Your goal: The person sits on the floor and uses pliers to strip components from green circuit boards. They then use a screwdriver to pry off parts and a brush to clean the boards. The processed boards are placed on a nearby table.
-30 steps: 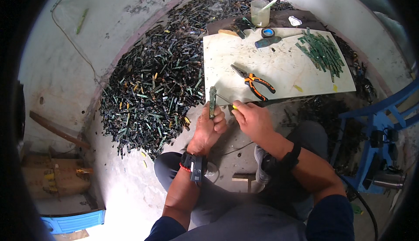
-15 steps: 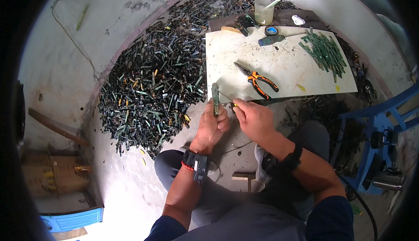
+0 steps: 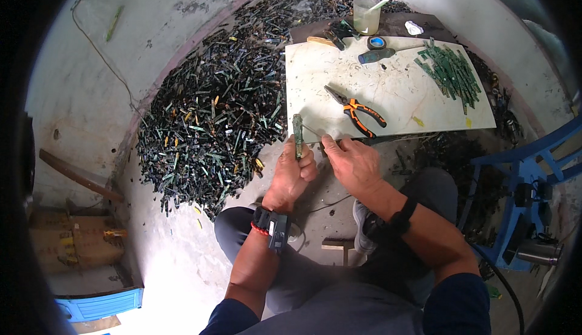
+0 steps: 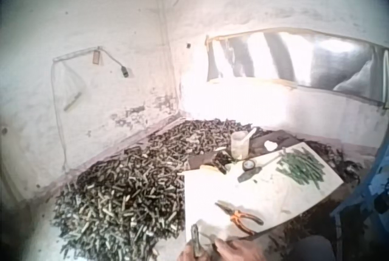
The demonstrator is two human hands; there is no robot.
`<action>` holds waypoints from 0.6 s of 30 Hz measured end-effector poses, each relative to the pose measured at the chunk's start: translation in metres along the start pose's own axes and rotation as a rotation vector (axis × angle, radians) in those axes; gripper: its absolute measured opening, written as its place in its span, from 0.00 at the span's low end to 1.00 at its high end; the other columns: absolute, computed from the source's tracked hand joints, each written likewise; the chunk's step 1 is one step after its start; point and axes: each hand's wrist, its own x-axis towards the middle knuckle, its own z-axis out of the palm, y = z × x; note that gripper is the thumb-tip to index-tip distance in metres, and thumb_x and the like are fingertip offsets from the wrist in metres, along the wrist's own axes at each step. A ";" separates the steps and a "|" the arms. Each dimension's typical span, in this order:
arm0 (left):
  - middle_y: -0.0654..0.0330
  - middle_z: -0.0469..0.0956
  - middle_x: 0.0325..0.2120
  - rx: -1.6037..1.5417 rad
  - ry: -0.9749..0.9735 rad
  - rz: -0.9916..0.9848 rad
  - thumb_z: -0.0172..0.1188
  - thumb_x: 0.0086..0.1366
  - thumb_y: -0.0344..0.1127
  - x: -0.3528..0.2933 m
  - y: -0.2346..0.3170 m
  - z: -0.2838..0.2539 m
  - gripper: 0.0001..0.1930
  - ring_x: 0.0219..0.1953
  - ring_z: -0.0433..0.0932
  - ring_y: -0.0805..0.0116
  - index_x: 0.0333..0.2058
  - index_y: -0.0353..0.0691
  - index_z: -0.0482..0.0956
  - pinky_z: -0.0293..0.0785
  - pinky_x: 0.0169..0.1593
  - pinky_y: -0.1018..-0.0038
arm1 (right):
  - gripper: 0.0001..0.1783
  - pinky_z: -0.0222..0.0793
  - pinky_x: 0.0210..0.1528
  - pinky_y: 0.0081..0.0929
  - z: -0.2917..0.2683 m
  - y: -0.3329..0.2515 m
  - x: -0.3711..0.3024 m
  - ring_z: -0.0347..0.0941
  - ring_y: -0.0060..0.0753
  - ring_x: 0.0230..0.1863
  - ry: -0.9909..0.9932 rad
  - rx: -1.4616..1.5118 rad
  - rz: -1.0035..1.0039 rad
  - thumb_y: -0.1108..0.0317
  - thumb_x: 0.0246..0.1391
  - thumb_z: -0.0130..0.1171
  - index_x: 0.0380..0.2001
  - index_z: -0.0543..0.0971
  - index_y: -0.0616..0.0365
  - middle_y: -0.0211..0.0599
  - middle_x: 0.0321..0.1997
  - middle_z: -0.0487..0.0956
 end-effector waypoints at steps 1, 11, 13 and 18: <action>0.71 0.51 0.14 -0.005 -0.006 0.011 0.36 0.70 0.54 0.000 0.000 0.000 0.21 0.14 0.50 0.77 0.24 0.47 0.61 0.49 0.19 0.79 | 0.18 0.67 0.22 0.32 0.000 -0.001 0.001 0.70 0.40 0.21 -0.003 -0.017 -0.001 0.70 0.47 0.61 0.45 0.77 0.51 0.34 0.23 0.73; 0.71 0.51 0.13 0.021 0.010 0.049 0.35 0.71 0.54 0.002 0.001 -0.001 0.21 0.13 0.50 0.77 0.23 0.48 0.60 0.48 0.18 0.78 | 0.15 0.60 0.19 0.18 -0.001 0.001 0.019 0.65 0.16 0.19 -0.322 1.281 1.053 0.62 0.57 0.57 0.40 0.78 0.64 0.24 0.19 0.71; 0.71 0.50 0.13 0.035 0.018 0.044 0.35 0.70 0.55 0.003 0.001 -0.001 0.21 0.13 0.49 0.77 0.23 0.48 0.60 0.48 0.17 0.78 | 0.15 0.59 0.17 0.21 0.000 0.003 0.017 0.63 0.17 0.17 -0.306 1.219 0.972 0.63 0.56 0.57 0.41 0.77 0.62 0.25 0.19 0.71; 0.71 0.50 0.13 0.054 -0.007 0.032 0.34 0.71 0.54 0.002 0.000 -0.001 0.22 0.13 0.49 0.77 0.23 0.48 0.60 0.48 0.17 0.78 | 0.13 0.65 0.20 0.28 0.009 0.005 0.001 0.69 0.31 0.17 0.043 0.066 0.011 0.66 0.52 0.59 0.42 0.78 0.53 0.30 0.20 0.73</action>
